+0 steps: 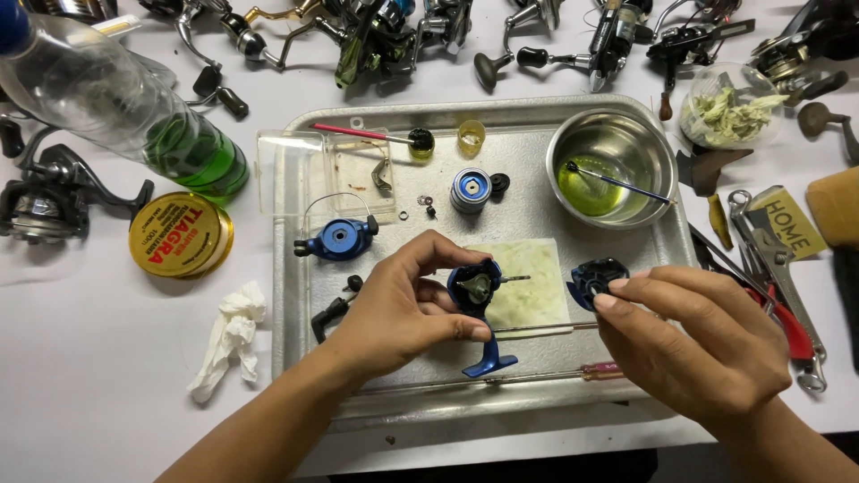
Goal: Applying lubricant to internal fishing reel components and assembling the reel body.
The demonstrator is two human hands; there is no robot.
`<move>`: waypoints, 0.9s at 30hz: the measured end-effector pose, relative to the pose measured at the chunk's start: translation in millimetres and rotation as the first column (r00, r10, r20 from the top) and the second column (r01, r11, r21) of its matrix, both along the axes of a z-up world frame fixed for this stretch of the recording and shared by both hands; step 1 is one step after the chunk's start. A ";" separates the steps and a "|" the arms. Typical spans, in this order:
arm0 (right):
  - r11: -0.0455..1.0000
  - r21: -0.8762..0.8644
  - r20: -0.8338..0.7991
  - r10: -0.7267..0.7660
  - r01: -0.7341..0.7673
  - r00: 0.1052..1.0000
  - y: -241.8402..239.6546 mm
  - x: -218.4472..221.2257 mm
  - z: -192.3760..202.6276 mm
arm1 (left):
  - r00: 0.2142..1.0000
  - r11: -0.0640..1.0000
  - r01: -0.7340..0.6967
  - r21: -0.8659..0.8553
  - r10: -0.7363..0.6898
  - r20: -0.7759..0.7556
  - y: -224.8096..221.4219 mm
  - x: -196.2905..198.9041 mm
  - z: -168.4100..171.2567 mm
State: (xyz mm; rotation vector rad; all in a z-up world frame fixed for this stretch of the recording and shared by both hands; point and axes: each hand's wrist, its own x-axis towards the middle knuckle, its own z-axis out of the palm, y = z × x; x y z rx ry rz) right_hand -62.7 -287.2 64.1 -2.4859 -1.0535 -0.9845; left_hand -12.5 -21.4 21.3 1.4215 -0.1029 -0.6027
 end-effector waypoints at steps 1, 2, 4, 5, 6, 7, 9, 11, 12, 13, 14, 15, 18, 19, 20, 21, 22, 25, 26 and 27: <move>1.000 0.002 0.001 0.003 -0.003 1.000 0.3 0.4 0.1 | 1.000 1.000 -0.003 0.002 0.003 0.001 -0.5 -0.1 5.4; 1.000 0.016 -0.007 0.001 -0.001 1.000 0.7 1.2 0.3 | 0.998 0.994 0.028 0.106 -0.022 -0.052 -0.9 -0.2 10.8; 0.999 0.032 -0.017 0.004 -0.004 1.000 1.1 1.8 0.0 | 0.993 0.976 0.060 0.208 -0.038 -0.109 -1.8 -0.3 17.0; 1.000 0.028 -0.019 -0.007 0.007 1.000 1.0 1.7 -0.5 | 0.992 0.965 0.076 0.251 -0.047 -0.118 -2.4 -0.4 17.7; 1.000 0.023 -0.021 -0.020 0.021 1.000 0.6 1.1 -1.1 | 0.990 0.952 0.094 0.293 -0.059 -0.126 -3.3 -0.4 18.0; 1.000 0.023 -0.022 -0.017 0.018 1.000 1.1 2.5 -0.6 | 0.990 0.952 0.091 0.293 -0.055 -0.127 -2.3 -0.1 17.4; 0.999 0.039 -0.049 -0.015 0.017 0.999 0.9 3.3 1.1 | 0.994 0.939 0.081 0.334 -0.052 -0.095 -2.0 0.4 16.0; 0.998 0.053 -0.058 -0.017 0.020 0.998 0.9 3.7 1.0 | 0.993 0.948 0.080 0.310 -0.050 -0.103 -0.9 0.8 13.1; 0.997 0.068 -0.066 -0.018 0.022 0.998 0.7 4.0 1.2 | 0.993 0.955 0.077 0.286 -0.047 -0.110 -0.5 1.1 11.9; 0.997 0.067 -0.069 -0.019 0.024 0.997 1.0 4.0 0.8 | 0.992 0.955 0.079 0.285 -0.048 -0.113 -0.9 1.5 15.5; 0.997 0.078 -0.064 -0.009 0.014 0.998 1.4 4.1 0.1 | 0.990 0.934 0.100 0.344 -0.058 -0.130 -1.1 1.9 19.2; 0.996 0.090 -0.060 0.002 0.003 0.998 1.7 4.2 -0.5 | 0.987 0.908 0.122 0.402 -0.067 -0.147 -1.5 2.2 23.0; 0.993 0.117 -0.107 0.003 0.010 0.994 2.3 0.6 -1.9 | 0.985 0.873 0.153 0.463 -0.097 -0.144 -2.5 4.2 33.5; 0.993 0.118 -0.106 0.001 0.011 0.994 2.5 0.5 -1.4 | 0.985 0.872 0.154 0.464 -0.098 -0.144 -1.2 4.7 26.6; 0.992 0.125 -0.108 0.008 0.006 0.994 2.9 0.7 -0.9 | 0.989 0.832 0.123 0.541 -0.148 0.001 0.3 5.3 19.8; 0.991 0.133 -0.110 0.014 0.001 0.994 3.3 0.9 -0.2 | 0.968 0.789 0.078 0.609 -0.205 0.142 2.0 6.0 13.1; 0.991 0.134 -0.108 0.016 -0.001 0.994 3.5 0.7 0.3 | 0.969 0.789 0.076 0.610 -0.203 0.143 2.5 5.6 11.9; 0.987 0.161 -0.135 0.034 -0.012 0.990 5.1 -0.3 1.8 | 0.918 0.683 0.070 0.727 -0.330 0.222 3.9 4.1 2.6; 0.986 0.168 -0.151 0.031 -0.006 0.988 6.0 -1.1 2.1 | 0.873 0.643 0.051 0.764 -0.401 0.279 4.0 3.4 -4.2; 0.984 0.176 -0.167 0.029 0.001 0.986 6.9 -1.8 2.4 | 0.818 0.602 0.026 0.798 -0.471 0.329 4.1 2.7 -11.1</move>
